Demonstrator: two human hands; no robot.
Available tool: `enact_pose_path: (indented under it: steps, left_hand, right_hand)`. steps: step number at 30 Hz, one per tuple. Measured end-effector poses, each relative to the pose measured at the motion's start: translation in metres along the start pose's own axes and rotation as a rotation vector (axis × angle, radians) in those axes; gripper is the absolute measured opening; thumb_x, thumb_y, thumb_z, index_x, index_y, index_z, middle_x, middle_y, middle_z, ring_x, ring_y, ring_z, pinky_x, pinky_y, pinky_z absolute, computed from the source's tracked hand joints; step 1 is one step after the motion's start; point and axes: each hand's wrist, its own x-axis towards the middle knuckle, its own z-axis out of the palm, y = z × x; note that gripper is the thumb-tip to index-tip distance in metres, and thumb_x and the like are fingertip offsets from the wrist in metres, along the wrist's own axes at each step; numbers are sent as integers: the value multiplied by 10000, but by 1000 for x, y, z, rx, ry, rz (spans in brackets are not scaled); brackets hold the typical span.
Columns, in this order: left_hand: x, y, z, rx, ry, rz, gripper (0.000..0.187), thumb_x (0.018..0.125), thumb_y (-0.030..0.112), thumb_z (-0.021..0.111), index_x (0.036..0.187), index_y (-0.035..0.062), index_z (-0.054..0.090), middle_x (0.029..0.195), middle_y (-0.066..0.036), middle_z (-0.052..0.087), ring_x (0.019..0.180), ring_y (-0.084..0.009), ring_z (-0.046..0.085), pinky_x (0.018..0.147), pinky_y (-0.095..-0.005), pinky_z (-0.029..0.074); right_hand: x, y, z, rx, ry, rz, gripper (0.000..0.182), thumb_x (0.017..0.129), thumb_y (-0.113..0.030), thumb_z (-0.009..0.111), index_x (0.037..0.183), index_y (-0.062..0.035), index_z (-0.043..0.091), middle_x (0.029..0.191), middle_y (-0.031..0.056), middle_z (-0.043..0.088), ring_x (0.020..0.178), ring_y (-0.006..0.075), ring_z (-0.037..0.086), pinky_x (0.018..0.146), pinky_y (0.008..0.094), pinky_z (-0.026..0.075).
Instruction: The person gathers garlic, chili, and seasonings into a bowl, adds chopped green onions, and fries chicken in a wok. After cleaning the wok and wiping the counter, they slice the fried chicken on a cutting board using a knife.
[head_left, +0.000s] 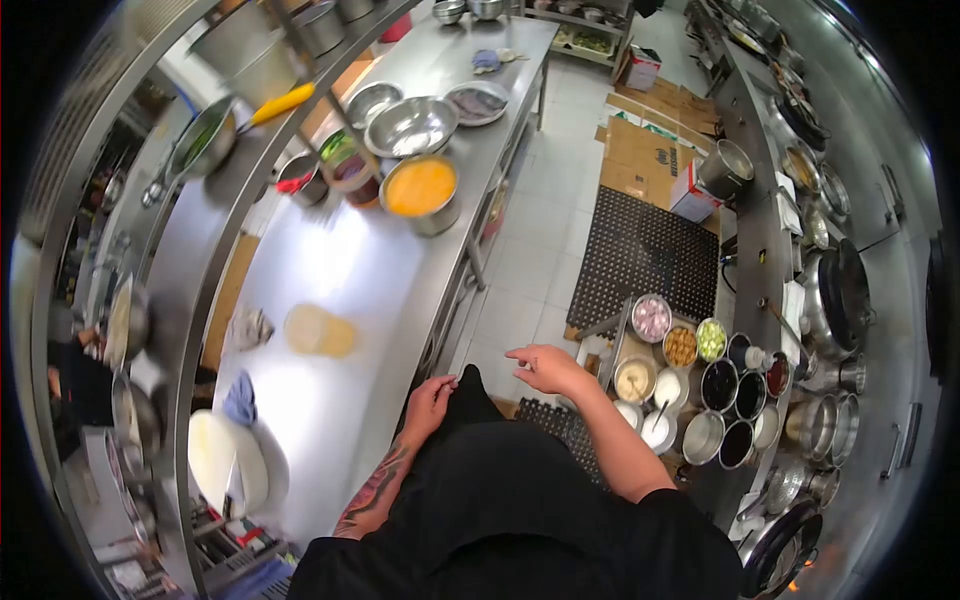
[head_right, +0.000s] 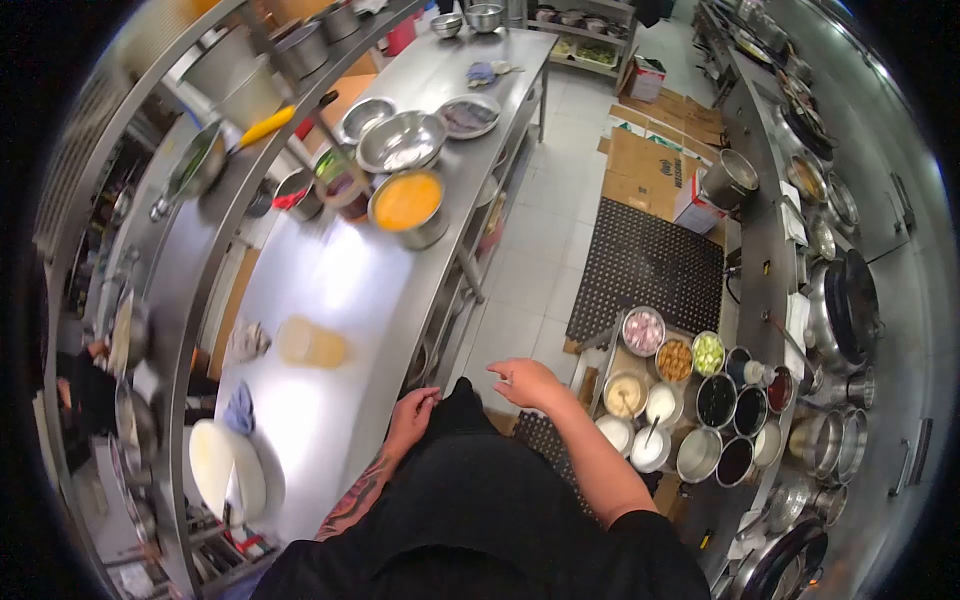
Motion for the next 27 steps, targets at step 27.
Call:
enact_pose_path:
  steps: [27]
  left_hand:
    - [1064, 240, 54, -663, 311, 139, 312, 1021, 261, 549, 1247, 55, 614, 1064, -71, 704, 920, -116, 638, 797, -279, 515]
  right_hand:
    - [303, 368, -623, -14, 456, 287, 423, 887, -168, 688, 1286, -48, 616, 1028, 150, 674, 879, 270, 662, 808, 376, 530]
